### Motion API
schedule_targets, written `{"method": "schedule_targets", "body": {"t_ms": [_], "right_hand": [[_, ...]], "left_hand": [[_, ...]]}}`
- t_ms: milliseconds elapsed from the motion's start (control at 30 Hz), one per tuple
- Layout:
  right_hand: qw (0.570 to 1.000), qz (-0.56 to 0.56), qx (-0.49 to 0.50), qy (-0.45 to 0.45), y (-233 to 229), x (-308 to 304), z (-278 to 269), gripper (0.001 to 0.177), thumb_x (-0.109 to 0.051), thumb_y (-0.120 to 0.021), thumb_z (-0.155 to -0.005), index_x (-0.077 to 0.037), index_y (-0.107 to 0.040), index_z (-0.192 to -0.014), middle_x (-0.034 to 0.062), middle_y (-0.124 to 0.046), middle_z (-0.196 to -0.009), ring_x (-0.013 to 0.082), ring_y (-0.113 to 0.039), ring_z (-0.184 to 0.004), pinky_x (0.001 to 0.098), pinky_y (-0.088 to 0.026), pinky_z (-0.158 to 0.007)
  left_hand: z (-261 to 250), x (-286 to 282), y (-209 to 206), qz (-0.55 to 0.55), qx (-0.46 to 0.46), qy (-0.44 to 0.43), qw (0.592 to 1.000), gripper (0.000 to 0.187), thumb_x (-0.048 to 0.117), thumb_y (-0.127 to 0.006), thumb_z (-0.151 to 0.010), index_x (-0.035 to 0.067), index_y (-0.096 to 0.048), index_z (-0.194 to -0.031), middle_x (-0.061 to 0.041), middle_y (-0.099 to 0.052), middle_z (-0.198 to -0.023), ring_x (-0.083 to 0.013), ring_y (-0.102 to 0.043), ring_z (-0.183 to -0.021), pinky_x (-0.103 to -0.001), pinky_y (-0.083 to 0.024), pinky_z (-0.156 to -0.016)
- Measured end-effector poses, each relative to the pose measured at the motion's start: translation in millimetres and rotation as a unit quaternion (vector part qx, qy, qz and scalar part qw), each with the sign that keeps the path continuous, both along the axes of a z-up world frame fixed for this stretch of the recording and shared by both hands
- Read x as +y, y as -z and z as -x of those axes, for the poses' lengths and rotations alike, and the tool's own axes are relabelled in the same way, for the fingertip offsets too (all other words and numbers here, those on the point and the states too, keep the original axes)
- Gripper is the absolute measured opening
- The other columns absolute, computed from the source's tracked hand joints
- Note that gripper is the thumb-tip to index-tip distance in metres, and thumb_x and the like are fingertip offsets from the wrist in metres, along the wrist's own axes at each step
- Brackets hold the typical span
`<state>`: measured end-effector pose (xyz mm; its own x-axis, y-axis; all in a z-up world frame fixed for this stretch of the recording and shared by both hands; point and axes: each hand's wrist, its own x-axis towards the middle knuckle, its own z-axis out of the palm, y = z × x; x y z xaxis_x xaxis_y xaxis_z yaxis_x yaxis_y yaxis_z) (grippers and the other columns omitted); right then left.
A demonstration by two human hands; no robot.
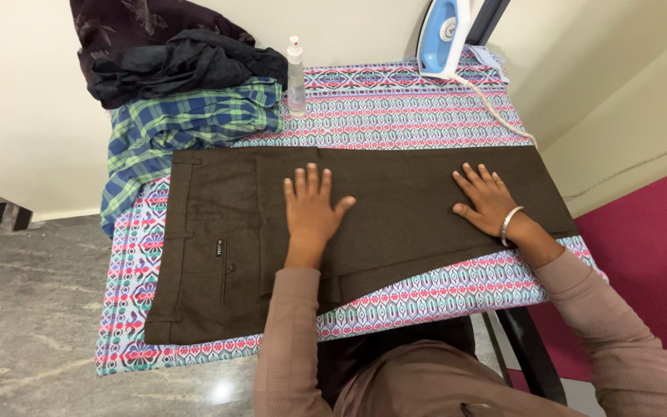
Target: The person irons a pair of dark brown trousers laid flat on an ironing board. They use a blue and white electric iron to smooth the fabric, periodically adjusting the trousers with their left hand. The person also sprays the trousers with a liquid from a clear bottle before continuing to iron.
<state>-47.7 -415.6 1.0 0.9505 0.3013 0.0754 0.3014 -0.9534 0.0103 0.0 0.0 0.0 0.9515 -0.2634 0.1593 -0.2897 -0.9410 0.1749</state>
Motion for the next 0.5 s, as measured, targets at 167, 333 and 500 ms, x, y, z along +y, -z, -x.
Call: {"method": "schedule_targets", "body": {"t_ms": [167, 333, 500], "right_hand": [[1.0, -0.024, -0.006, -0.008, 3, -4, 2, 0.079, -0.059, -0.048, -0.096, -0.015, -0.033, -0.16, 0.0194, -0.025, -0.167, 0.0453, -0.022, -0.152, 0.0569, -0.018, -0.121], [0.998, -0.064, -0.018, -0.022, 6, -4, 1, 0.078, -0.058, -0.051, -0.096, -0.013, -0.037, -0.158, 0.0275, -0.022, -0.166, 0.047, -0.021, -0.154, 0.0569, -0.018, -0.122], [0.992, -0.109, -0.045, -0.045, -2, 1, 5, 0.073, -0.055, -0.053, -0.097, -0.012, -0.043, -0.155, 0.0329, -0.02, -0.166, 0.0493, -0.021, -0.154, 0.0573, -0.019, -0.123]], "left_hand": [[-18, 34, 5, 0.016, -0.042, -0.054, 0.998, 0.086, 0.073, -0.033, -0.099, 0.01, -0.036, -0.157, -0.02, -0.025, -0.165, -0.0367, -0.02, -0.154, -0.052, -0.014, -0.123], [-30, 33, -14, 0.087, -0.06, -0.062, 0.992, 0.078, 0.058, -0.059, -0.096, 0.005, -0.046, -0.152, -0.023, -0.037, -0.16, -0.0381, -0.038, -0.146, -0.052, -0.032, -0.118], [-57, 18, -45, 0.253, -0.122, -0.019, 0.959, 0.062, 0.038, -0.076, -0.092, 0.004, -0.058, -0.141, -0.027, -0.042, -0.156, -0.0428, -0.047, -0.14, -0.05, -0.044, -0.111]]}}
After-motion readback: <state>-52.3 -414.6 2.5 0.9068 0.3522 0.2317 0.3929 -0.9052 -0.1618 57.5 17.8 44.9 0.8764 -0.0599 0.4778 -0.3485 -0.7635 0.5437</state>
